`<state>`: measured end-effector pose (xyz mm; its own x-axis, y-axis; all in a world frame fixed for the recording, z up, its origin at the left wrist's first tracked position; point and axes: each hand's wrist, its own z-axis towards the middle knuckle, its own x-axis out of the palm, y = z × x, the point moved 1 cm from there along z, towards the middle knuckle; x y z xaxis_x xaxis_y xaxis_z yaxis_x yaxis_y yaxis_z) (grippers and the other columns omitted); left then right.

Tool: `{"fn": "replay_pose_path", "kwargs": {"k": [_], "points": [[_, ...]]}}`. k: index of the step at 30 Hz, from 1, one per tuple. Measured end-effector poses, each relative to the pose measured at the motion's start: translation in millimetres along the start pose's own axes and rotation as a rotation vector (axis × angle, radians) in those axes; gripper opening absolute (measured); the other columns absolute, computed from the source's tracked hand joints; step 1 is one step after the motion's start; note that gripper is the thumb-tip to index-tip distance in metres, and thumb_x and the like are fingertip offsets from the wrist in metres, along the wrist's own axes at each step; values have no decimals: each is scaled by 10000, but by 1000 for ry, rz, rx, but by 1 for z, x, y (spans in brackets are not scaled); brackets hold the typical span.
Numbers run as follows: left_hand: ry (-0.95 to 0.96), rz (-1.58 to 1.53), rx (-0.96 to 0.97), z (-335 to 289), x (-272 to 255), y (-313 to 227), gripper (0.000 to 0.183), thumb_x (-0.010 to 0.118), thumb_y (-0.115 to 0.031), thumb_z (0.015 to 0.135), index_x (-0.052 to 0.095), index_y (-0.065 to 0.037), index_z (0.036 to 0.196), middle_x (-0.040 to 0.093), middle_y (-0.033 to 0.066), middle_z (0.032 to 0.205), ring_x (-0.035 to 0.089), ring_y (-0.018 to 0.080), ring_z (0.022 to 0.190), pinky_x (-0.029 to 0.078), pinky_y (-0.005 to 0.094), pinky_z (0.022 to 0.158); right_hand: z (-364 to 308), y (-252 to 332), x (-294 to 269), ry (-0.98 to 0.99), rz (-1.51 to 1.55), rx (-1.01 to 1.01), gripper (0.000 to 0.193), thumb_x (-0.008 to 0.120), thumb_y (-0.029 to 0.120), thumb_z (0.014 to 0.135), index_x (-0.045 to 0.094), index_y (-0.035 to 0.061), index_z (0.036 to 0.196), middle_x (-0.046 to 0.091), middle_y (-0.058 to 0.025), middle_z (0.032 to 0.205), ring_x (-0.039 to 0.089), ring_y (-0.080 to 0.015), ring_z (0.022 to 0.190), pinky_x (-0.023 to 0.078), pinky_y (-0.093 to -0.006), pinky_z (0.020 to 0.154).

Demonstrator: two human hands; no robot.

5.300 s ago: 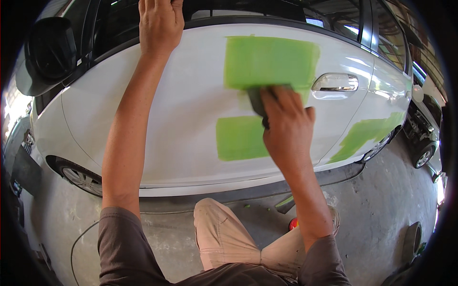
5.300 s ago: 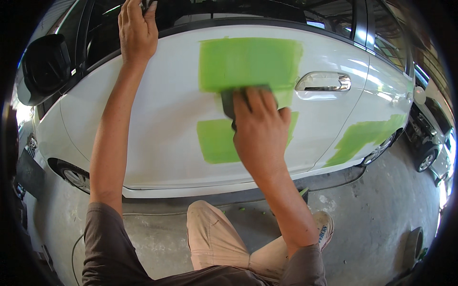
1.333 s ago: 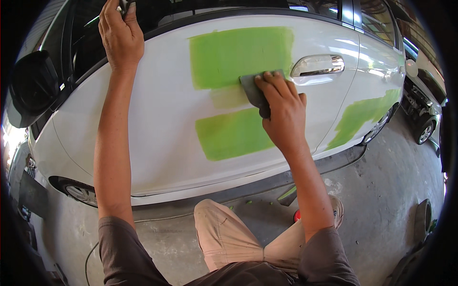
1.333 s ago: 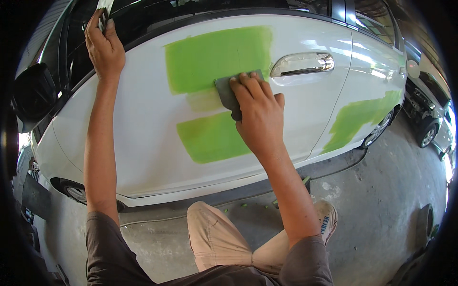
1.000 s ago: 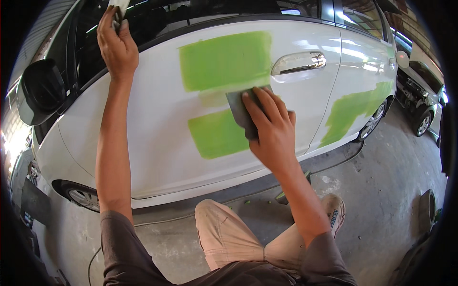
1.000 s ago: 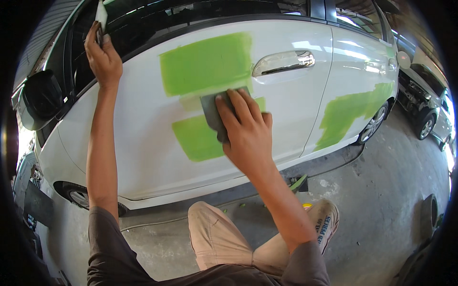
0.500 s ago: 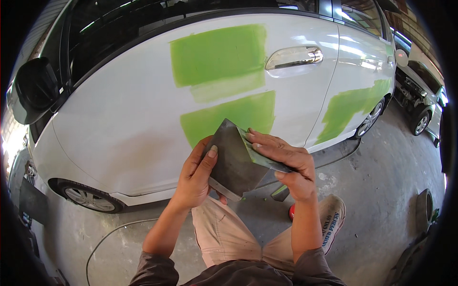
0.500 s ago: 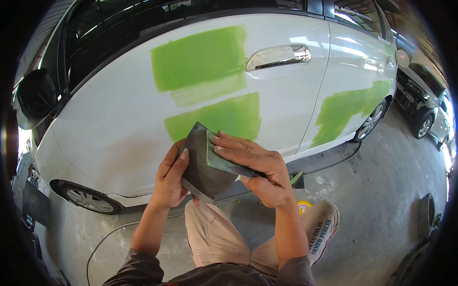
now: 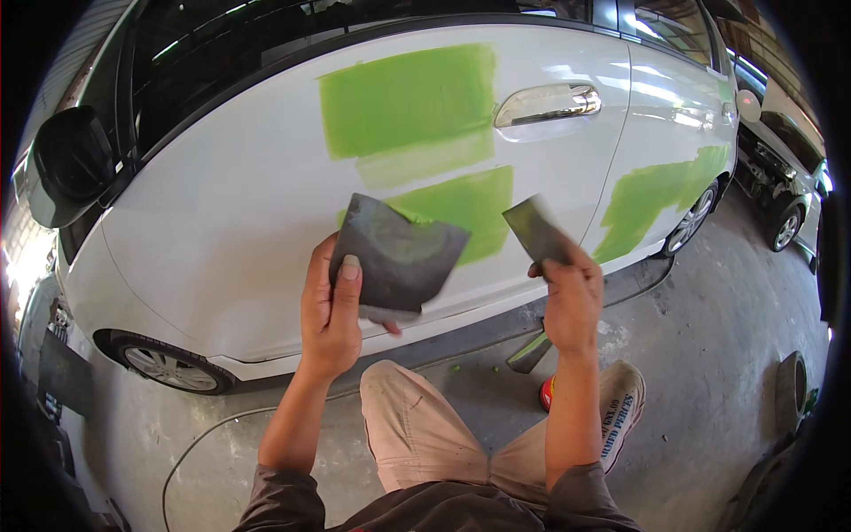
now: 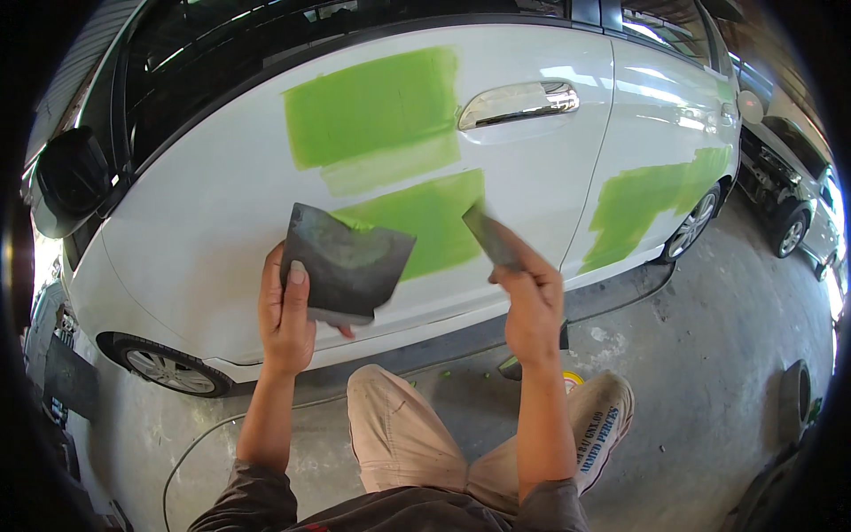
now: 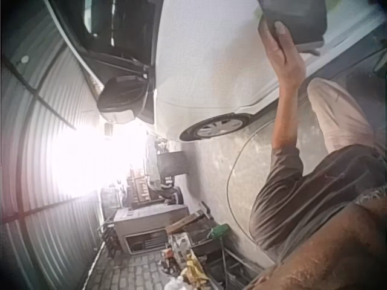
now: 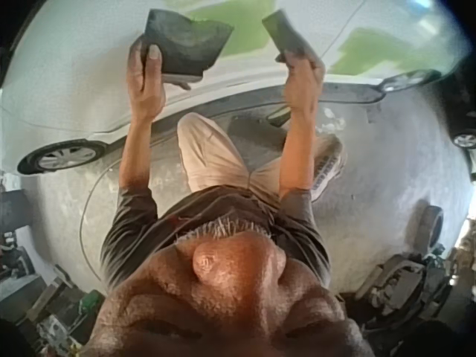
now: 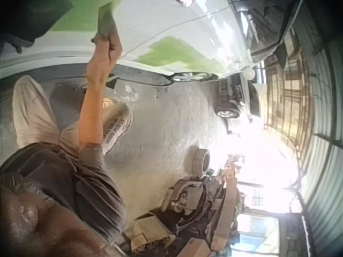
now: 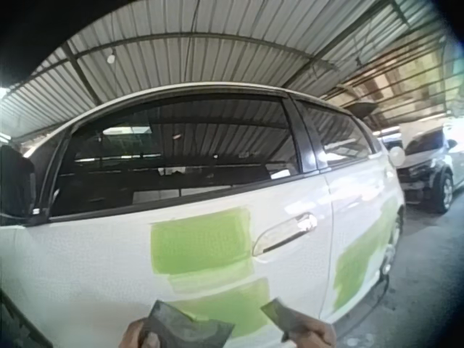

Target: Sanding and smoothing green body filler on a white car door using hand tools.

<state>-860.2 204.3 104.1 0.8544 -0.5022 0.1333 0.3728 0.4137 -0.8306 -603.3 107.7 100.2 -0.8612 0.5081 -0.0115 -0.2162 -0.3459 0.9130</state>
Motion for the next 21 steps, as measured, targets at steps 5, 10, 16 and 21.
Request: {"fn": "replay_pose_path", "kwargs": {"k": [5,10,16,21], "points": [[55,375,293,5,-3,14,376,459,-131,1146,462,17,1491,695,167,1205,747,210,911,645,328,711,-20,15,10,127,863,268,223,633,54,967,698,38,1179,738,-94,1108,712,-226,881,527,-380,604],[208,787,390,2,2,-2,348,546,-51,1083,550,-45,1431,722,122,1287,756,240,844,605,326,640,-18,14,28,139,982,378,253,677,-27,936,702,48,1176,743,-80,1064,715,-219,857,519,-359,570],[345,1110,376,4,2,-28,425,599,-3,999,582,-115,1409,728,47,1315,752,296,864,595,359,607,-12,15,20,175,1046,317,244,661,-54,943,709,61,1153,737,-73,1108,709,-207,927,519,-361,584],[226,1138,379,19,-34,-26,403,570,-27,1026,583,-119,1417,724,100,1285,753,323,918,615,404,730,7,31,18,123,825,28,263,665,-41,965,709,35,1213,730,-78,1135,690,-203,1010,555,-388,767]]}}
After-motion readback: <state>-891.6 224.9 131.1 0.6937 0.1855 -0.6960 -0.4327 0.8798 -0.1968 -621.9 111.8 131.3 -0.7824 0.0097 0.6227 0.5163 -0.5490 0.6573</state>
